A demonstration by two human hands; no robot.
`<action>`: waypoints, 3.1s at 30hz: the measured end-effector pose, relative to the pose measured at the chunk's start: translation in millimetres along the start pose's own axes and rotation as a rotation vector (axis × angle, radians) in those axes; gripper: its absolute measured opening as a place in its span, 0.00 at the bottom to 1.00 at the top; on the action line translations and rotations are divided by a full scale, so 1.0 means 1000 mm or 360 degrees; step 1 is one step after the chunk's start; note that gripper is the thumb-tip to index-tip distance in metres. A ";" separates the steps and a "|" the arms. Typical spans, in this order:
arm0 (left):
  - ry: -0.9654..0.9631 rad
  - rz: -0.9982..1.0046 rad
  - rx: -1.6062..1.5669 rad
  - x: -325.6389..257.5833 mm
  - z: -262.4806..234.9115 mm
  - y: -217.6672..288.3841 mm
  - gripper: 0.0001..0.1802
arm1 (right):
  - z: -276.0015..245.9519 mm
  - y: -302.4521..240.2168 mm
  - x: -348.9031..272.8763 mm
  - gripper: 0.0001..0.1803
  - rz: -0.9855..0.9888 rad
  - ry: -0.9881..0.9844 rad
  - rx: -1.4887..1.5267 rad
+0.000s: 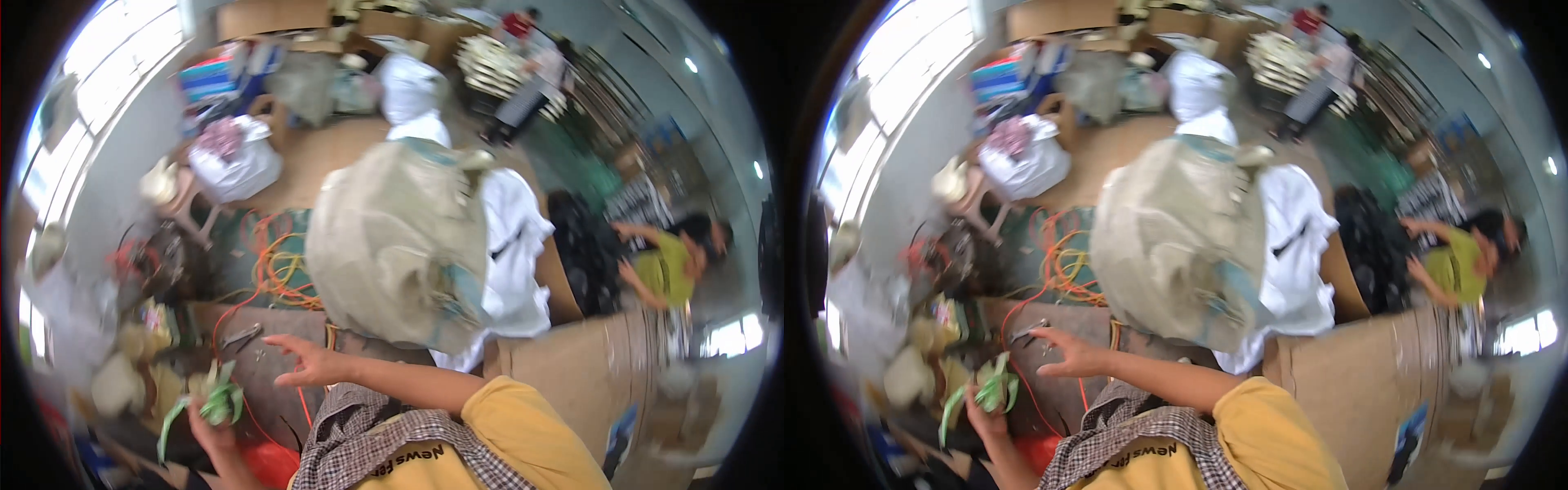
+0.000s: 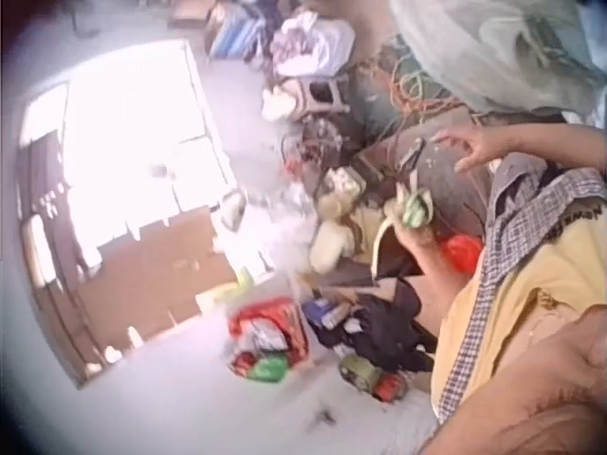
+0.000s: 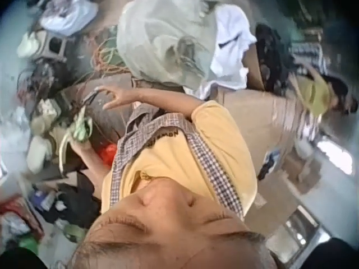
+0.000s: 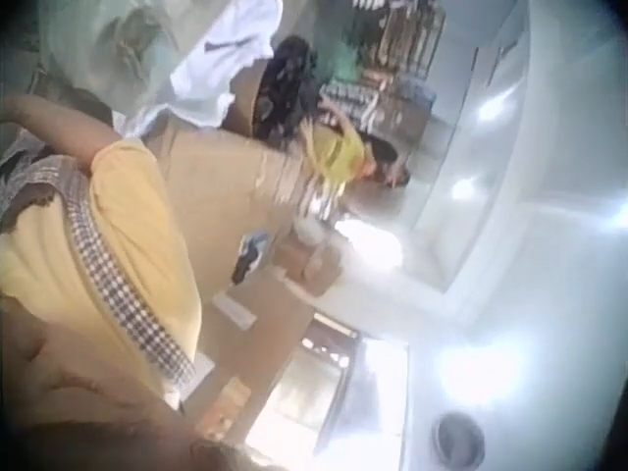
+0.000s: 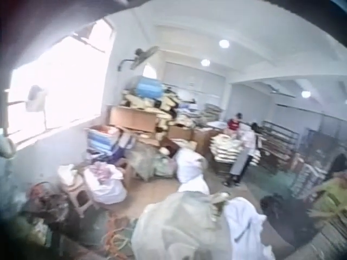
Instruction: Unpacking white foam components from a large sack and arranging them on a workbench.
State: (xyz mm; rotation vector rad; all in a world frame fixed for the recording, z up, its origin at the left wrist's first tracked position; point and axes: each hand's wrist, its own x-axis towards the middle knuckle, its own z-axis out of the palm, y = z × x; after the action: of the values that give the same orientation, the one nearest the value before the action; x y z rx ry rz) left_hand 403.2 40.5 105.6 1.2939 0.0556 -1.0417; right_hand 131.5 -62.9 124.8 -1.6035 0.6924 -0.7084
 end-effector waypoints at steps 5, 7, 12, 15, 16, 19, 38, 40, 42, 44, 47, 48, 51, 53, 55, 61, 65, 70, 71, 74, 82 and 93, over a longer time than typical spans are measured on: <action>-0.1914 0.1027 0.1119 -0.097 0.207 -0.086 0.17 | -0.071 -0.011 -0.060 0.23 0.0205 -0.0105 0.0166; -0.1838 -0.0575 0.1077 -0.119 0.244 -0.115 0.20 | -0.107 -0.034 -0.110 0.14 0.0680 -0.0026 0.0551; -0.1707 -0.0349 0.1048 -0.155 0.255 -0.193 0.22 | -0.115 -0.003 -0.192 0.08 0.1040 0.0501 0.0896; -0.1255 -0.0194 0.0901 -0.152 0.237 -0.213 0.21 | -0.116 0.003 -0.199 0.09 0.1025 0.0502 0.0594; -0.1206 -0.0146 0.0890 -0.148 0.232 -0.223 0.21 | -0.118 0.011 -0.197 0.09 0.0999 0.0438 0.0593; -0.1331 0.0550 0.1468 -0.151 0.225 -0.223 0.20 | -0.134 0.030 -0.180 0.11 0.0693 0.0479 0.0086; 0.0387 0.0852 0.0072 0.035 0.137 0.124 0.16 | -0.149 0.075 0.003 0.10 0.0841 0.0446 0.0630; 0.0287 0.1016 -0.0064 0.078 0.103 0.176 0.15 | -0.133 0.083 0.037 0.09 0.0969 0.0449 0.0608; 0.0368 0.1153 -0.0136 0.122 0.074 0.229 0.15 | -0.112 0.099 0.079 0.09 0.0973 0.0426 0.0587; 0.0414 0.1211 -0.0170 0.166 0.058 0.281 0.15 | -0.091 0.109 0.131 0.09 0.1140 0.0426 0.0461; 0.0476 0.1298 -0.0174 0.225 0.046 0.354 0.15 | -0.050 0.110 0.244 0.08 0.1069 0.0265 0.0362; 0.0477 0.1294 -0.0179 0.246 0.048 0.378 0.15 | -0.032 0.110 0.296 0.08 0.0952 0.0119 0.0329; 0.0632 0.1343 -0.0047 0.288 0.023 0.453 0.15 | 0.066 0.093 0.461 0.06 0.0342 -0.0230 0.0093; 0.0564 0.1476 0.0008 0.326 0.008 0.506 0.14 | 0.145 0.069 0.561 0.12 0.0142 -0.0425 0.0121; 0.0448 0.1612 0.0102 0.354 0.023 0.551 0.15 | 0.214 0.039 0.642 0.25 -0.0402 -0.0406 -0.0081; 0.0552 0.1918 0.0214 0.426 0.096 0.620 0.18 | 0.329 0.010 0.733 0.24 -0.0404 -0.0544 -0.0487; 0.1122 0.2365 0.1160 0.466 0.089 0.635 0.20 | 0.339 0.006 0.677 0.12 -0.0594 -0.0579 -0.0478; 0.0785 0.1084 0.3540 0.506 0.065 0.629 0.15 | 0.330 -0.025 0.630 0.10 -0.0735 -0.0467 -0.0434; 0.0758 0.1094 0.3553 0.515 0.061 0.621 0.15 | 0.326 -0.028 0.630 0.09 -0.0750 -0.0470 -0.0451; 0.0933 0.1134 0.3661 0.521 0.050 0.615 0.18 | 0.329 -0.025 0.631 0.08 -0.0773 -0.0513 -0.0446; 0.1124 0.0489 0.3510 0.517 0.015 0.650 0.19 | 0.336 -0.033 0.630 0.08 -0.0807 -0.0495 -0.0348; 0.0412 0.1567 0.3729 0.602 -0.171 0.746 0.25 | 0.366 -0.019 0.635 0.05 -0.0858 -0.0446 -0.0211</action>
State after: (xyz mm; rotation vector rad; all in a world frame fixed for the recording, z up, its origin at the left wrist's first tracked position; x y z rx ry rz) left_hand 1318.6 -248.6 268.3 2.8104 -1.8894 0.5148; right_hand 819.2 -316.9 142.0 -1.9910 0.0959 -0.8092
